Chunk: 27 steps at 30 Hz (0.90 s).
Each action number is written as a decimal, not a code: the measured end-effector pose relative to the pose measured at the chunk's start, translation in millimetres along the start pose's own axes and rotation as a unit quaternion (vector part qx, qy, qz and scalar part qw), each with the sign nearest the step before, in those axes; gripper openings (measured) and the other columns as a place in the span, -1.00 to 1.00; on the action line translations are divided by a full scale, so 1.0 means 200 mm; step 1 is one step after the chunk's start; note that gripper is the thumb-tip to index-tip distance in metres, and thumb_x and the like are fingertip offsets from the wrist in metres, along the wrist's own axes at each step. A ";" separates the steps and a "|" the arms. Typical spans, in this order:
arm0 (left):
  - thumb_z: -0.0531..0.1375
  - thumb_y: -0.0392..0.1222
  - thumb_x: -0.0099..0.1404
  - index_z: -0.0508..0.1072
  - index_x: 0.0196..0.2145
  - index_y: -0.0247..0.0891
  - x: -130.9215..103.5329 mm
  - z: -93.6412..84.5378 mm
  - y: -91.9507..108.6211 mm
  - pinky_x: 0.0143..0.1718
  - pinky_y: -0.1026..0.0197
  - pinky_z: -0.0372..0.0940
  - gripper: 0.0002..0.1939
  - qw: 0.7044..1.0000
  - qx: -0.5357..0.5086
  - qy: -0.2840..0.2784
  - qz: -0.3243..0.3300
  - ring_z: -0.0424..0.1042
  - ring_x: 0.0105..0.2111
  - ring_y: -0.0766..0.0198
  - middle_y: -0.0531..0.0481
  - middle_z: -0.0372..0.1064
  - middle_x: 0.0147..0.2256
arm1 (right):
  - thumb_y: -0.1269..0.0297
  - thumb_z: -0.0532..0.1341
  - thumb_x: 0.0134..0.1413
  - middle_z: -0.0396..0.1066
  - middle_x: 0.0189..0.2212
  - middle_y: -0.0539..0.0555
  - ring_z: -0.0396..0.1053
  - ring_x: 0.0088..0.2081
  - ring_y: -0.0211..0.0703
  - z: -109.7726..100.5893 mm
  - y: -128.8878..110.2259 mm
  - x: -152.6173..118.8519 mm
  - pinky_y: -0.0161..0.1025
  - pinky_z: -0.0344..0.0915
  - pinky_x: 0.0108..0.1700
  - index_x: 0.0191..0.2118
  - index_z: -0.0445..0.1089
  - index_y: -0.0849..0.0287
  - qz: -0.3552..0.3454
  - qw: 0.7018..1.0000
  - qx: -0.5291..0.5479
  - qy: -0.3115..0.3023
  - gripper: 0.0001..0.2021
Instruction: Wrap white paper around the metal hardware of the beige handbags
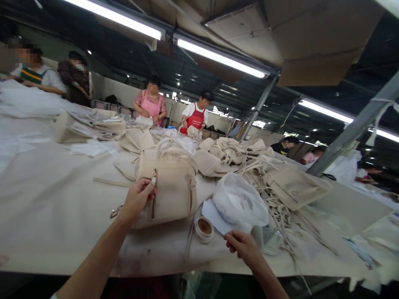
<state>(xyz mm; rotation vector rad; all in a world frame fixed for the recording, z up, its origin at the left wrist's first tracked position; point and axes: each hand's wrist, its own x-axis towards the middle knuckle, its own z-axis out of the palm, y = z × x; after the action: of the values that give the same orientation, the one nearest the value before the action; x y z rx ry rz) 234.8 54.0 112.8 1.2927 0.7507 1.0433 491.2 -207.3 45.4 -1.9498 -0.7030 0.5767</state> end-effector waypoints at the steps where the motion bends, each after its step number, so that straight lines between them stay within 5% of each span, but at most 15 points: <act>1: 0.32 0.19 -0.14 0.35 -0.50 -0.25 0.00 0.00 0.00 -0.53 0.33 0.18 -0.55 1.000 0.003 0.001 0.002 0.26 -0.61 0.39 0.10 0.36 -0.60 | 0.07 0.28 -0.24 0.40 -0.67 -0.03 0.27 -0.62 -0.29 0.02 0.01 0.00 -0.41 -0.05 -0.63 -0.59 0.42 0.17 -0.004 1.000 0.002 0.002 -0.75; 5: 0.32 0.29 -0.17 0.37 -0.48 -0.25 0.01 -0.01 -0.04 -0.48 0.28 0.26 -0.46 1.000 0.025 0.001 0.018 0.32 -0.58 0.34 0.08 0.38 -0.59 | 0.16 0.27 -0.30 0.35 -0.74 -0.06 0.23 -0.65 -0.30 0.09 0.05 0.00 -0.41 -0.04 -0.63 -0.64 0.40 0.17 -0.002 1.000 0.013 -0.009 -0.82; 10: 0.29 0.38 -0.17 0.39 -0.43 -0.24 0.03 -0.01 -0.10 -0.44 0.22 0.31 -0.39 0.997 0.063 -0.003 0.035 0.39 -0.53 0.25 0.05 0.42 -0.55 | 0.23 0.25 -0.27 0.40 -0.65 -0.11 0.27 -0.64 -0.29 0.11 0.08 0.00 -0.41 0.06 -0.64 -0.15 0.51 0.17 0.003 0.999 0.029 -0.035 -0.57; 12: 0.29 0.40 -0.17 0.39 -0.42 -0.23 0.03 -0.01 -0.11 -0.43 0.21 0.31 -0.38 0.997 0.074 0.002 0.031 0.40 -0.51 0.22 0.04 0.43 -0.54 | 0.20 0.26 -0.21 0.43 -0.61 -0.08 0.30 -0.61 -0.29 0.07 0.05 0.00 -0.41 0.07 -0.62 -0.22 0.52 0.19 -0.011 0.998 0.019 -0.054 -0.66; 16: 0.28 0.39 -0.18 0.39 -0.43 -0.19 0.03 0.00 -0.09 -0.39 0.21 0.30 -0.41 0.996 0.089 0.016 0.018 0.39 -0.49 0.22 0.09 0.43 -0.54 | 0.04 0.27 -0.14 0.42 -0.64 -0.02 0.29 -0.60 -0.29 -0.22 -0.01 -0.01 -0.39 0.05 -0.58 -0.54 0.42 0.19 -0.030 0.999 -0.001 0.012 -0.72; 21: 0.25 0.41 -0.16 0.39 -0.42 -0.15 0.04 0.01 -0.08 -0.34 0.22 0.28 -0.42 0.994 0.105 0.019 0.006 0.38 -0.47 0.24 0.15 0.43 -0.55 | 0.01 0.23 -0.18 0.45 -0.56 0.04 0.36 -0.41 -0.07 -0.73 0.02 0.03 -0.24 0.19 -0.40 -0.54 0.47 0.09 -0.008 0.945 -0.087 0.316 -0.75; 24: 0.23 0.45 -0.19 0.39 -0.42 -0.15 0.03 0.02 -0.06 -0.34 0.23 0.27 -0.39 0.992 0.121 0.027 0.002 0.38 -0.46 0.24 0.15 0.43 -0.55 | 0.14 0.26 -0.26 0.39 -0.64 0.05 0.35 -0.37 -0.02 -0.86 0.07 0.09 -0.21 0.19 -0.33 -0.71 0.39 0.08 0.020 0.945 -0.104 0.311 -0.80; 27: 0.23 0.48 -0.24 0.38 -0.43 -0.15 0.01 0.03 -0.04 -0.35 0.23 0.26 -0.34 0.992 0.120 0.034 -0.003 0.38 -0.47 0.25 0.17 0.43 -0.55 | 0.07 0.26 -0.25 0.32 -0.71 0.03 0.33 -0.46 -0.04 -0.84 0.11 0.14 -0.21 0.17 -0.40 -0.76 0.32 0.11 0.060 0.957 -0.078 0.274 -0.71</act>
<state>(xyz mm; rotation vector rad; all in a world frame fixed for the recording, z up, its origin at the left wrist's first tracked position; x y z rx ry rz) 242.6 54.5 105.5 1.4636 0.9545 1.0198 625.5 -301.0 95.3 -2.1742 -0.2846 0.0336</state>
